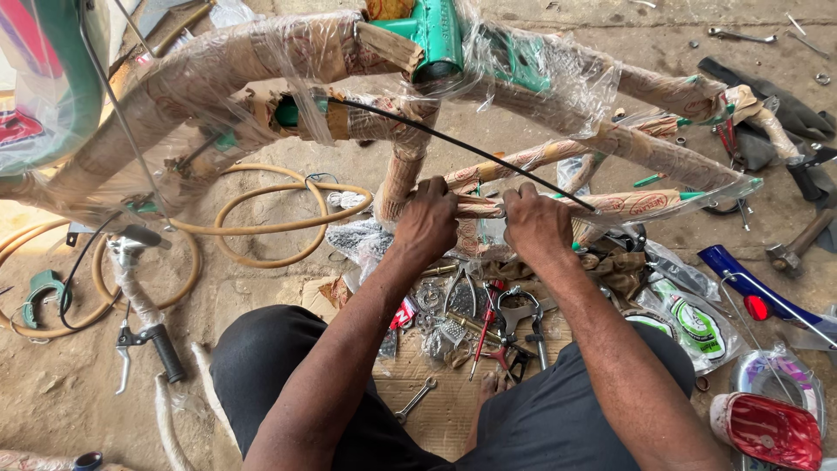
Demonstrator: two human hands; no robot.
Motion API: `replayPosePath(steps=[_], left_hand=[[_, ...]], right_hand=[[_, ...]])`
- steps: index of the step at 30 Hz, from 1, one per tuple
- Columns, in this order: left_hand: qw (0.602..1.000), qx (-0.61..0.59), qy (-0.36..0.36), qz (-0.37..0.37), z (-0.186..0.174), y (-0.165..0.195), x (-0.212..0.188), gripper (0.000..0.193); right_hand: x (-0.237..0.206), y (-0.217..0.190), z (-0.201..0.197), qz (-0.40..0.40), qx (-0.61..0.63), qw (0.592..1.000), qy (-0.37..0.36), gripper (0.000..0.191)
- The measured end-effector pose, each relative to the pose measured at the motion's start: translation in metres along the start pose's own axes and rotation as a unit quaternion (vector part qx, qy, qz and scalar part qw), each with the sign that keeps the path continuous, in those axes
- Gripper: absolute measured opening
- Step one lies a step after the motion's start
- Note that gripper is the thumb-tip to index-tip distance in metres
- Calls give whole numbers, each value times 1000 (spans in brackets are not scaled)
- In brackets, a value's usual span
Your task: The person assembles a bicycle by attaching the handlebar stem and routing brake cables through the frame. They use a screwdriver to tighten bolts on the handlebar and then thread a cable through the frame's cable guides.
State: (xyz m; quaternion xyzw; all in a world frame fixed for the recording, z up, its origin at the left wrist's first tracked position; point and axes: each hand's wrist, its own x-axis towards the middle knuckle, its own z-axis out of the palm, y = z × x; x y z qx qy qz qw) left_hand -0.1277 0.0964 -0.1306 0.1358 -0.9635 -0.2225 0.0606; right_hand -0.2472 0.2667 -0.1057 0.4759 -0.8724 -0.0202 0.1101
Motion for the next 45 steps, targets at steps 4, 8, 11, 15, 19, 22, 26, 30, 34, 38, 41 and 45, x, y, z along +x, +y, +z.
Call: replayPosePath(steps=[4,8,11,15,19,22,26,30,34,38,41,45], left_hand=[[998,44,-19,34,-2,5,6,16],[989,125,14,83,-1,10,5,18],[994,71,-23,84,1,19,-5,19],[976,-93,-190,45,10,46,-20,16],[971,-122,-193,78,7,48,-20,15],[906,-177,-362,128,11,55,-45,19],[888,-106,-420,158,20,66,-94,28],[966,65,-248,-38,-22,-6,-66,23],[973,123,-27,-194,-84,-98,-62,15],[991,-45,-65,-106,-68,-59,-55,22],[990,-136,20,-20,-34,-7,-29,32],[981,-115,159,12,-10,4,17,32]], right_hand=[[0,1,5,-9,-6,1000,23,19],[-3,0,9,-1,-12,999,30,16],[-3,-1,9,-3,-32,998,48,11],[1,-4,5,7,-1,999,44,13],[2,-4,2,19,2,1000,21,13],[0,-3,4,14,-3,999,29,9],[2,-4,4,21,13,1000,2,13],[8,-10,-16,30,-18,994,-108,10],[22,-10,-58,74,58,974,-205,43],[41,-2,-82,202,187,930,-243,31],[57,-4,-68,103,182,978,-23,39],[67,-5,-34,150,148,974,-89,50]])
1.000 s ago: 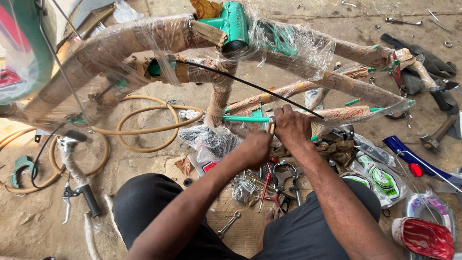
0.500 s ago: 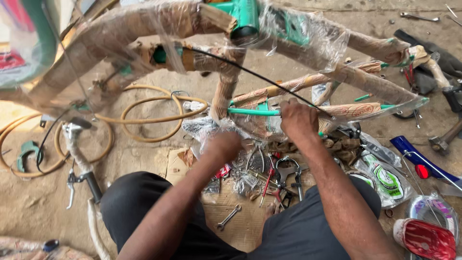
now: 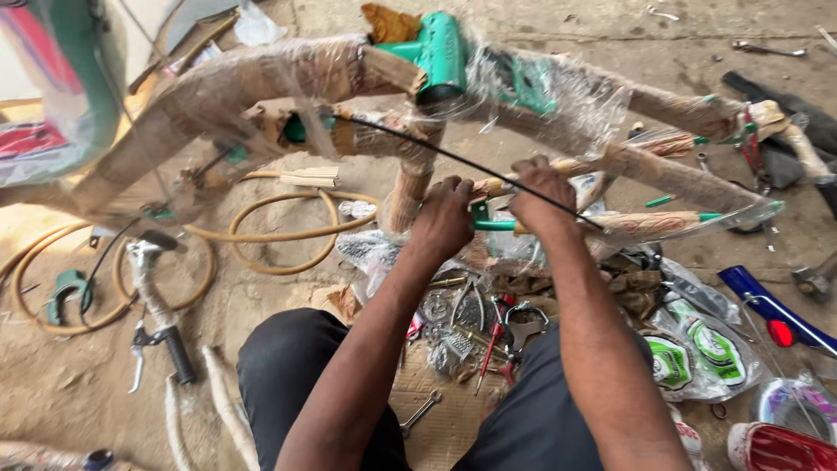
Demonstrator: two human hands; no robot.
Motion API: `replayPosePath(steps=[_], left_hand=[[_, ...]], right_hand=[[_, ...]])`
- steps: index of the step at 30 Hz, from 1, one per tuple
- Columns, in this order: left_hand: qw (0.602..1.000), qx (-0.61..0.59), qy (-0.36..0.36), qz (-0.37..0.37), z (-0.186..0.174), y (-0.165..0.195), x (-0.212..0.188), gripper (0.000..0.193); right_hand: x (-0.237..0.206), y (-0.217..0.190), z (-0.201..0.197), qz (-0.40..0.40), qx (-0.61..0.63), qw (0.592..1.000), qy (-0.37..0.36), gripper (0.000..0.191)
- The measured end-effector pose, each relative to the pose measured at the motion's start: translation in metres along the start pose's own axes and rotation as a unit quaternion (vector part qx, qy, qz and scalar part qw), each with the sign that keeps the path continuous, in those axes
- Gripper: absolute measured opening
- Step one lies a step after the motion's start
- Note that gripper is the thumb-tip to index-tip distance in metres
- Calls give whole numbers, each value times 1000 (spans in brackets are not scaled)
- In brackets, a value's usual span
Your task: The person assembles a bicycle by attaching the handlebar stem and routing brake cables through the frame. They use a screwdriver to tighten bolts on the handlebar and then thread a cable through the frame's cable guides.
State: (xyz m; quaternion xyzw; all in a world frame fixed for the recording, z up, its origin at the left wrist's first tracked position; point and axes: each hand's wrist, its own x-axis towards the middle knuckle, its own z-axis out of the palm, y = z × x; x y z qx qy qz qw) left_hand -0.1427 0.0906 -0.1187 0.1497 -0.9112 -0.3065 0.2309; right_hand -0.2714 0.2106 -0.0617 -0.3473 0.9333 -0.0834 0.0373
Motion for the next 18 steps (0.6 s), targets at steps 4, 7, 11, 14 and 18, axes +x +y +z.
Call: replayPosePath(steps=[4,7,11,14,18], left_hand=[[998,-4,-41,-45,21,-19,18,21],[996,10,-71,-52,27,-26,25,14],[994,-5,-86,-71,19,-28,24,19],[981,-117,-116,-104,12,-32,17,26],[988,-141,-57,8,13,-42,8,51]], right_hand=[[0,9,16,-13,-14,999,28,43],[-4,11,17,-18,-16,999,36,36],[-3,10,21,4,-23,1000,-15,22],[1,13,27,13,-43,996,-71,23],[5,17,35,-9,-69,995,-71,28]])
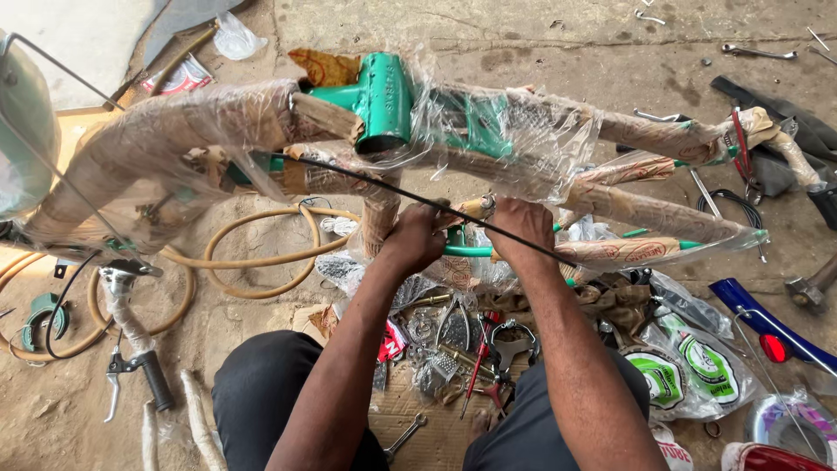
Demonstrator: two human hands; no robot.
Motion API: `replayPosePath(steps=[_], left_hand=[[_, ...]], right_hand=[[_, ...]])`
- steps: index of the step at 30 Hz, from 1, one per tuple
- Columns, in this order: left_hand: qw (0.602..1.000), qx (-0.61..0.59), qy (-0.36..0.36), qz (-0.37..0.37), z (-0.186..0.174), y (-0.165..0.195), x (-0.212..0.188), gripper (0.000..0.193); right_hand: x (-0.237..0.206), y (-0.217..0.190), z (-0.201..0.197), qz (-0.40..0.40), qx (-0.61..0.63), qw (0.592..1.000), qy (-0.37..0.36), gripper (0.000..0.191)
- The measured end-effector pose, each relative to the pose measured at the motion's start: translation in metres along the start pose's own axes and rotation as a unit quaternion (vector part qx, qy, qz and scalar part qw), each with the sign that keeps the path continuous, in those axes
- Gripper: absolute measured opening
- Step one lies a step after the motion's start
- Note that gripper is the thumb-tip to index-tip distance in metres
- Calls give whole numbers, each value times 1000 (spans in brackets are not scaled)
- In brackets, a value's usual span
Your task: The person assembles a bicycle by attaching the handlebar stem and routing brake cables through the frame. They use a screwdriver to tighten bolts on the handlebar and then thread a cable through the frame's cable guides.
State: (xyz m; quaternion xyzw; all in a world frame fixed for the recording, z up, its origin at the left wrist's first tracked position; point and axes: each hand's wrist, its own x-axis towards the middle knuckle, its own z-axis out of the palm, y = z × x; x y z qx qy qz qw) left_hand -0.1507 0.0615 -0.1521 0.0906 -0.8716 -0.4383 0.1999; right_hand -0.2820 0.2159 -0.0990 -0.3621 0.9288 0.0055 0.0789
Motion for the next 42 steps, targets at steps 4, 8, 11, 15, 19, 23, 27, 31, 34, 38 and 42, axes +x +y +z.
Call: replayPosePath(steps=[4,8,11,15,19,23,27,31,34,38,42], left_hand=[[994,90,57,-22,10,-9,-8,28],[988,-102,75,-83,12,-16,1,28],[975,-118,48,-181,13,-19,27,25],[959,125,91,-237,20,-24,56,26],[963,179,104,-170,20,-29,70,29],[961,205,187,-19,21,-30,61,30],[973,26,112,-198,8,-16,51,41],[952,-85,23,-292,2,-8,52,54],[953,-77,-12,-291,3,-14,55,44],[980,41,14,-196,11,-18,50,35],[978,190,66,-58,18,3,38,30]], right_hand=[[-3,0,2,-10,1,1000,-8,43],[-8,-2,1,-13,35,999,29,54],[-10,0,6,-2,3,1000,-12,38],[-4,4,18,-16,20,997,67,39],[1,7,29,-14,44,991,122,38],[1,6,30,-25,-16,998,50,30],[1,4,25,-74,-39,976,202,44],[1,6,22,-22,-2,999,36,32],[0,7,22,-43,-3,996,75,34],[0,7,23,-32,-17,997,75,25],[1,8,26,-48,-1,989,139,30]])
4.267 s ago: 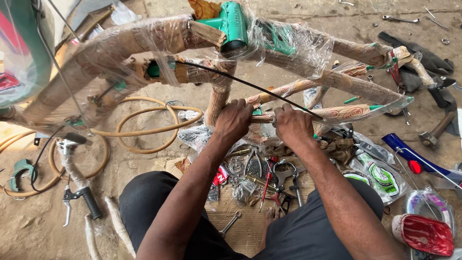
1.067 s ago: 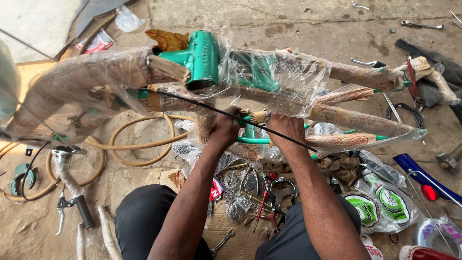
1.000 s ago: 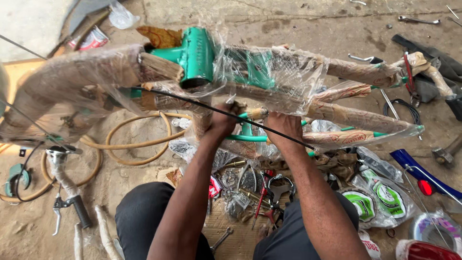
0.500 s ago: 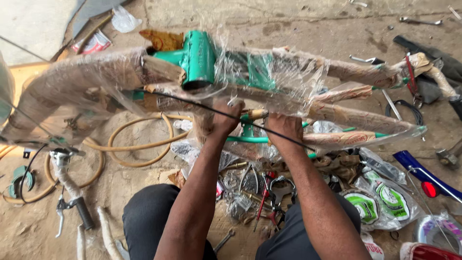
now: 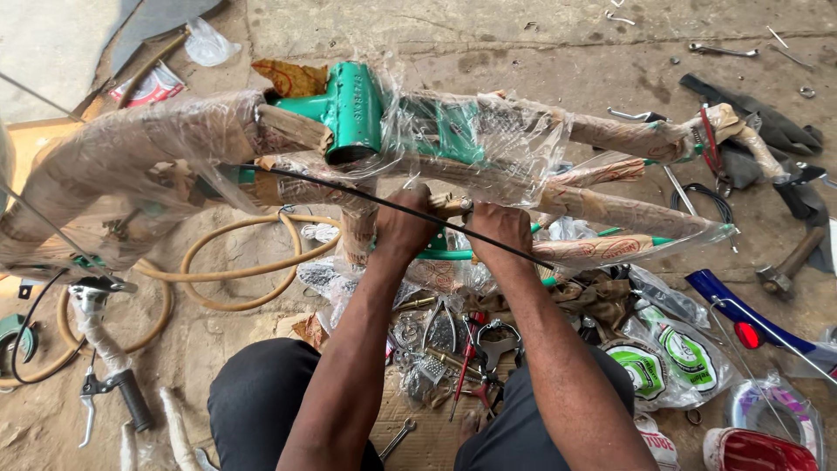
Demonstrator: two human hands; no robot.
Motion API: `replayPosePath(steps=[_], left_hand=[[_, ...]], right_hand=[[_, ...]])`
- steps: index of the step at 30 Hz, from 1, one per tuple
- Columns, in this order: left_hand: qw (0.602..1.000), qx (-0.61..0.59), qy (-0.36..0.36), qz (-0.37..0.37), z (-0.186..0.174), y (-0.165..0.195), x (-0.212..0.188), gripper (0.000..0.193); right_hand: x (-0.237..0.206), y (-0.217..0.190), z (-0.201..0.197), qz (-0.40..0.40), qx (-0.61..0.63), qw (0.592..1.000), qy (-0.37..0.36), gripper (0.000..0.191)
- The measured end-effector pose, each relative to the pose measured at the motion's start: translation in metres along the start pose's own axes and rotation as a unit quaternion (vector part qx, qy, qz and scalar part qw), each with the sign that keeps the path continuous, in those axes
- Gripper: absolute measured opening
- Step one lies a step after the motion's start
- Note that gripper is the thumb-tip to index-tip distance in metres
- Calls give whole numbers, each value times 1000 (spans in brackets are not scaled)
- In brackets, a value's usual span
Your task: The person assembles a bicycle by attaching the handlebar stem and routing brake cables through the frame. They use a screwdriver to tighten bolts on the handlebar and then thread a cable through the frame's cable guides.
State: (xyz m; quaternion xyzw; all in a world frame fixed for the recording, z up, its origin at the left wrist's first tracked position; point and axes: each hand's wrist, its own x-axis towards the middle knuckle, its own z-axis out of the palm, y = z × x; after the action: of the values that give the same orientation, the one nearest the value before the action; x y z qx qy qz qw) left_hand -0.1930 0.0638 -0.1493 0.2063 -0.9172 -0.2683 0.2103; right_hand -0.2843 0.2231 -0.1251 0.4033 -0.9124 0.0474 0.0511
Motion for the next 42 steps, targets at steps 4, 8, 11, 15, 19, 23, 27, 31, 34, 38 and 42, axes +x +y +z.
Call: replayPosePath(steps=[4,8,11,15,19,23,27,31,34,38,42], left_hand=[[992,69,62,87,-21,25,-19,10],[992,29,19,122,-43,35,-48,8],[981,67,-165,74,-62,32,-63,6],[950,120,-286,-43,-133,10,-78,9],[946,260,-152,-121,-238,-19,-96,21],[911,259,-228,-225,-268,-3,-106,64],[982,3,-186,-41,-248,42,-106,77],[970,-75,-113,200,-242,98,-90,45],[924,-66,37,375,-250,137,-55,23],[913,45,145,379,-273,145,24,11],[944,-89,122,293,-276,131,73,11]], right_hand=[[2,1,6,14,-17,998,-52,32],[7,-1,8,-5,-84,991,-103,31],[10,-2,-1,20,24,998,55,35],[11,-5,-21,113,100,980,-131,32],[4,-12,-37,46,145,988,20,26],[-6,-18,-47,3,225,959,170,26],[-32,-22,-60,-68,193,979,-18,20],[-72,-40,-72,-72,190,955,-215,16],[-97,-43,-99,-119,345,926,-94,17],[-95,-9,-175,116,620,772,77,31],[-31,13,-237,100,285,941,149,29]])
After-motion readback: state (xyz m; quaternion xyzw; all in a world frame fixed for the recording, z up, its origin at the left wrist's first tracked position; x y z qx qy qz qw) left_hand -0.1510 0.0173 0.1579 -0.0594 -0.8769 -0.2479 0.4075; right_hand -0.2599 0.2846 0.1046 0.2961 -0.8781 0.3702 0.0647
